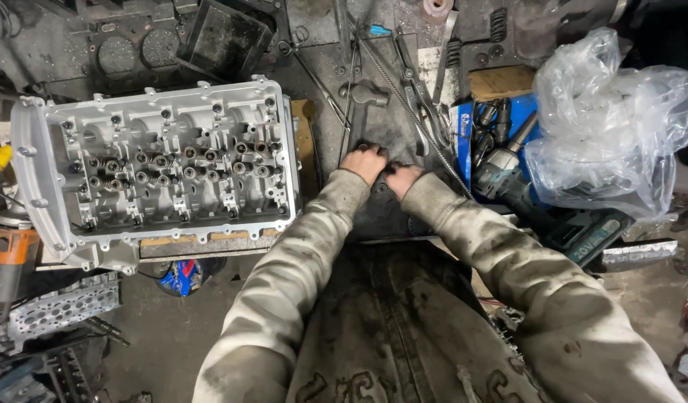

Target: The person handles valve springs and small fittings at a workbench next to an aluminum camshaft housing. They pick up a long threaded rod, grind its end against a spinning bench grinder, then return to the bench and press valve springs and components into the housing bores by hand.

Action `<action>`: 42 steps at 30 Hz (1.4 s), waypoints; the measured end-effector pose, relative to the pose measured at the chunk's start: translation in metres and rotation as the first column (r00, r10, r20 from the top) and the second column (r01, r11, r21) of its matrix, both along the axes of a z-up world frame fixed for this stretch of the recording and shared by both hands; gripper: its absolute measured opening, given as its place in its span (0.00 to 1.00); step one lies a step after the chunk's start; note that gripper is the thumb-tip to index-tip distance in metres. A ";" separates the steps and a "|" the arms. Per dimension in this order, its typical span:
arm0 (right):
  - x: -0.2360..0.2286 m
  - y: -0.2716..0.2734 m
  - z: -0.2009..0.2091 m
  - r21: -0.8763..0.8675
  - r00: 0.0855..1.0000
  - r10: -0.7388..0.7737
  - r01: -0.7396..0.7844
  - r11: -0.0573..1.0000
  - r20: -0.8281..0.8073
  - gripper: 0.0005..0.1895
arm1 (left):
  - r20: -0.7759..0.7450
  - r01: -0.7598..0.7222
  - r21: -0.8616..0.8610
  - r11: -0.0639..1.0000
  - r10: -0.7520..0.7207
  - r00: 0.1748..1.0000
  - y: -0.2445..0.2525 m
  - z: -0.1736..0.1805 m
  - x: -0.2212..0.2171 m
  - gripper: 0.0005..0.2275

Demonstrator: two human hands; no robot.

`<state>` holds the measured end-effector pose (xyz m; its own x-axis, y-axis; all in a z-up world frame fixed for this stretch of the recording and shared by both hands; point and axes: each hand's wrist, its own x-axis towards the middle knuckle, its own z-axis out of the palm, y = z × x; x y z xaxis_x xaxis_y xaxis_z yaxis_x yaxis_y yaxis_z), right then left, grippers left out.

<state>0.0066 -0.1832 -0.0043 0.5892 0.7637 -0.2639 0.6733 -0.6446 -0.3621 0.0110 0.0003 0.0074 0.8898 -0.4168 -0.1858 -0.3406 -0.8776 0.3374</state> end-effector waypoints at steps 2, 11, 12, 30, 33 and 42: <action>-0.001 0.001 -0.008 -0.021 1.000 -0.001 0.001 1.000 0.022 0.15 | -0.018 0.001 0.011 1.000 -0.001 1.000 -0.003 -0.001 0.002 0.08; 0.001 0.009 -0.011 -0.308 0.992 0.121 -0.127 0.943 -0.040 0.08 | -0.024 0.010 0.019 1.000 -0.010 1.000 0.000 -0.011 -0.002 0.09; 0.003 0.008 -0.009 -0.261 0.990 0.141 -0.142 0.955 -0.025 0.11 | -0.010 -0.033 -0.005 0.999 0.033 0.999 0.004 -0.010 -0.008 0.09; 0.009 -0.003 -0.022 -0.178 0.995 0.097 -0.089 0.980 0.033 0.21 | 0.056 -0.241 -0.142 0.960 0.251 0.966 -0.022 -0.003 -0.089 0.12; 0.004 -0.003 -0.024 -0.117 0.994 0.087 -0.079 0.990 0.069 0.21 | 0.037 -0.257 -0.141 0.956 0.265 0.964 -0.021 0.003 -0.094 0.12; 0.007 0.002 -0.019 -0.143 0.995 0.092 -0.084 0.986 0.050 0.23 | 0.021 -0.257 -0.116 0.959 0.261 0.965 -0.027 0.002 -0.096 0.14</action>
